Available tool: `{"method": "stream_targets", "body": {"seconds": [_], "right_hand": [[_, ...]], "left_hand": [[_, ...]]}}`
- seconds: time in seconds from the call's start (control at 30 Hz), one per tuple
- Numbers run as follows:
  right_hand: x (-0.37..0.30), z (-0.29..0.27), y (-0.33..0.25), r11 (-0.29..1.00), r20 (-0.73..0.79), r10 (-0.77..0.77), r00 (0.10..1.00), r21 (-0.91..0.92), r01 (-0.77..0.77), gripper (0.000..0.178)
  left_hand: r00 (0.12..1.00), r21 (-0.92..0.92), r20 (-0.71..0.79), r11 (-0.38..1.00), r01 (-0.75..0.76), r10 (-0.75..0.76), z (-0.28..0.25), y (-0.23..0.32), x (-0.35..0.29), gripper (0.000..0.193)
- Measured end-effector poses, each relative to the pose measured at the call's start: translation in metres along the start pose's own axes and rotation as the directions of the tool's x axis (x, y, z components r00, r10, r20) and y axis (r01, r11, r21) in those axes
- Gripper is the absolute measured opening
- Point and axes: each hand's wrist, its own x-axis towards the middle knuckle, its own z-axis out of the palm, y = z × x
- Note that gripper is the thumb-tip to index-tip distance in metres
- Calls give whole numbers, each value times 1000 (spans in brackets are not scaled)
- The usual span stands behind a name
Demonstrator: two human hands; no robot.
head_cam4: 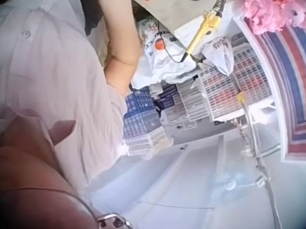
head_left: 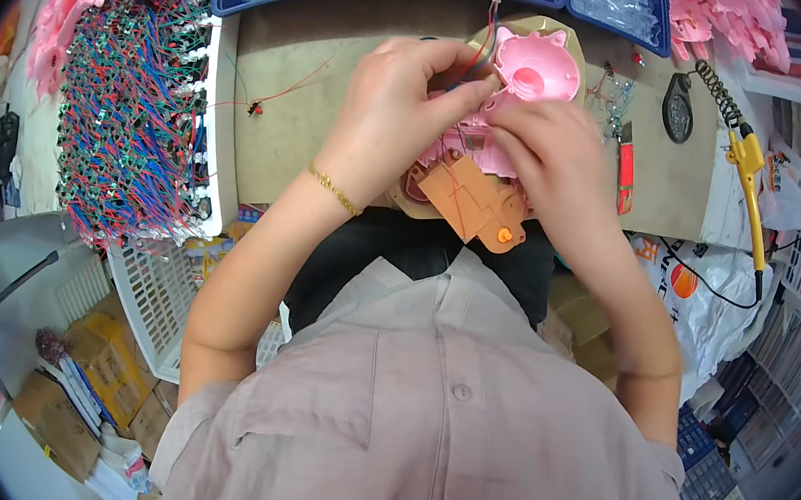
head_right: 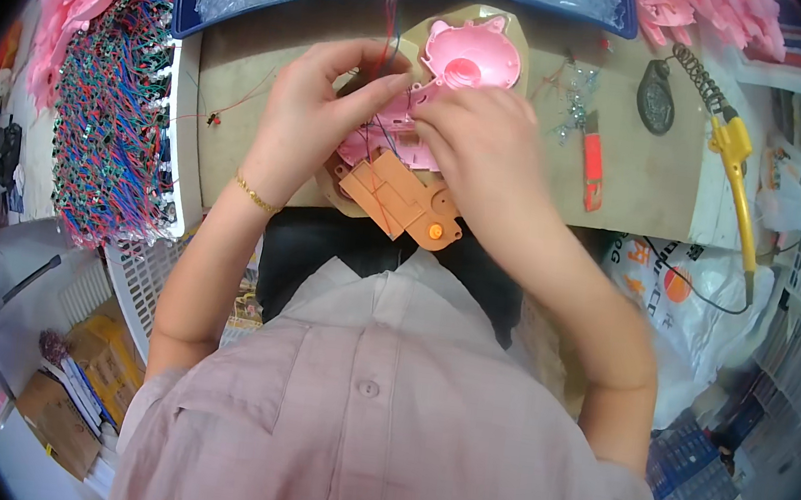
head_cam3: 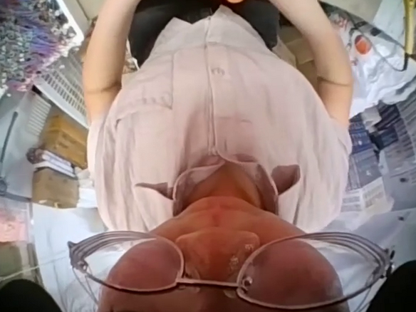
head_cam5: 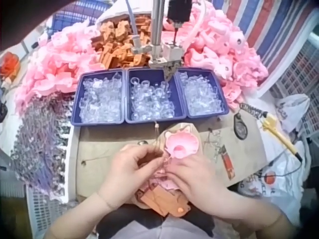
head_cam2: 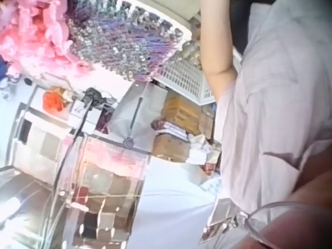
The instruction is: Assembling a mechanical pink unicorn toy by installing internal electronics and joining the plastic housing parts.
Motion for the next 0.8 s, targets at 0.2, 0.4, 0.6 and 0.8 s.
{"method": "stream_targets", "body": {"seconds": [0.2, 0.4, 0.6, 0.8], "right_hand": [[-41, -21, -59, 961, 107, 198, 974, -215, -172, 60], [-19, -45, -39, 985, 167, 133, 977, 89, -149, 51], [-7, -20, 0, 972, 27, -143, 989, 190, 135, 57], [-1, -16, 5, 982, 30, -152, 988, 122, 147, 59]], "left_hand": [[991, 429, 60, 894, -133, 119, -8, 26, 7, 18], [938, 75, 114, 944, 320, -327, -20, 15, 21, 14], [966, -356, -165, 926, 128, -197, -20, -5, -20, 21], [962, 304, -19, 918, -255, 273, -34, -12, -68, 29]]}}
